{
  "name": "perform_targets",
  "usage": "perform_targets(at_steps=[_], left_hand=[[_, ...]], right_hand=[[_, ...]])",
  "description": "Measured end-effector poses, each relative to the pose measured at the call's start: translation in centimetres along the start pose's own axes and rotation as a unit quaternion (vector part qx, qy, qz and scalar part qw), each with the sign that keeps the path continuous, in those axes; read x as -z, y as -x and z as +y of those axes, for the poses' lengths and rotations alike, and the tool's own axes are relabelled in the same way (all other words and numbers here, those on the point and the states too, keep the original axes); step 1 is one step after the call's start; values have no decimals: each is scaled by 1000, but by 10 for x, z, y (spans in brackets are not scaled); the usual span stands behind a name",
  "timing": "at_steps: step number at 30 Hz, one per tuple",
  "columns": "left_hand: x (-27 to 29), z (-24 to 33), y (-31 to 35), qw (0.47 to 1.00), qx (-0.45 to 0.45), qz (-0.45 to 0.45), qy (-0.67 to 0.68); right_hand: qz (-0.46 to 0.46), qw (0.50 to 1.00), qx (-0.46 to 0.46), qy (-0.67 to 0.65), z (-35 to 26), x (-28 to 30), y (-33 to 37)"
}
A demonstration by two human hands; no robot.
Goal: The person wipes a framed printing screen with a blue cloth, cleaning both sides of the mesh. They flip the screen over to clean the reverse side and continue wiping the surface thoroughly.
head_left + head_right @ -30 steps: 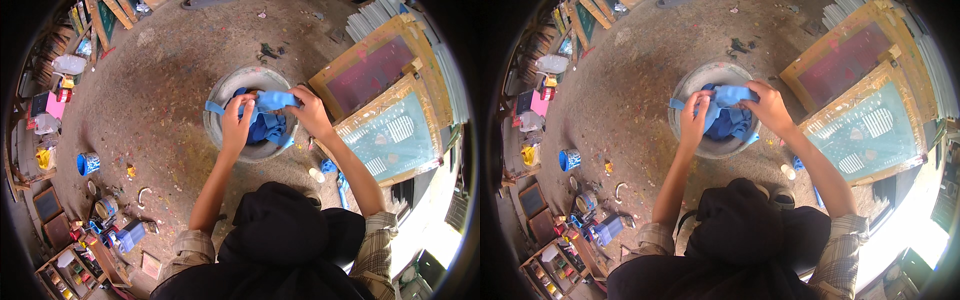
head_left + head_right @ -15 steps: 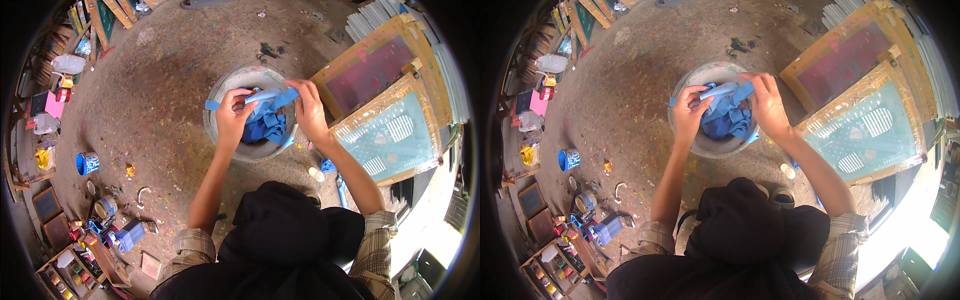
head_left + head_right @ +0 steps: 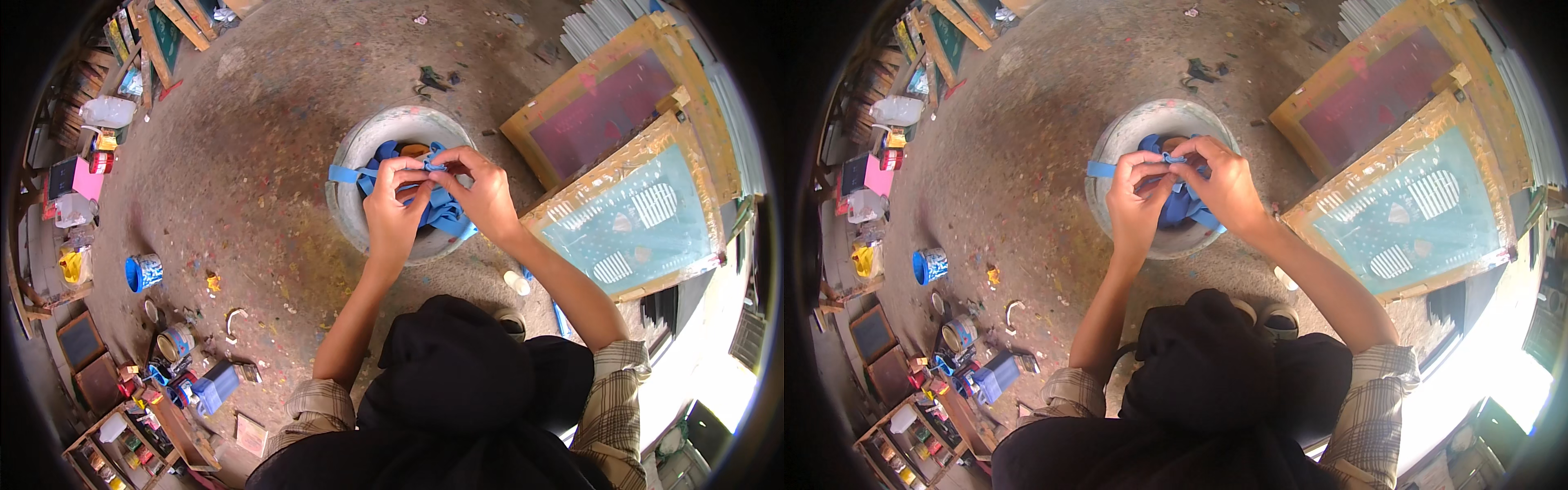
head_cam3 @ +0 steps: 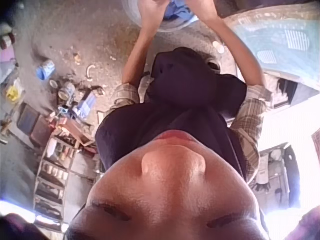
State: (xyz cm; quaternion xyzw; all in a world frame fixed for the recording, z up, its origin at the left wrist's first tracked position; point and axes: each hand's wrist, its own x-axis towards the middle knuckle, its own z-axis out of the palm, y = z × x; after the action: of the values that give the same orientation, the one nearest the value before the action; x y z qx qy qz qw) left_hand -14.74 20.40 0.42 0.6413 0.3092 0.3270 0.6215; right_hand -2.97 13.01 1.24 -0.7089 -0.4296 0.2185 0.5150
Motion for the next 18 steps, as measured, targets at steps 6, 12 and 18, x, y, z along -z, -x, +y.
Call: perform_targets(at_steps=[6, 12, 18], left_hand=[[6, -13, -10, 992, -99, 19, -73], [25, -17, -28, 968, -190, -83, -139], [36, -32, -28, 997, 13, -70, 5]], right_hand=[[10, 997, -66, -42, 5, 10, -4], [-17, 997, -40, -66, 19, 15, -6], [-22, 991, -89, -94, 25, 13, -9]])
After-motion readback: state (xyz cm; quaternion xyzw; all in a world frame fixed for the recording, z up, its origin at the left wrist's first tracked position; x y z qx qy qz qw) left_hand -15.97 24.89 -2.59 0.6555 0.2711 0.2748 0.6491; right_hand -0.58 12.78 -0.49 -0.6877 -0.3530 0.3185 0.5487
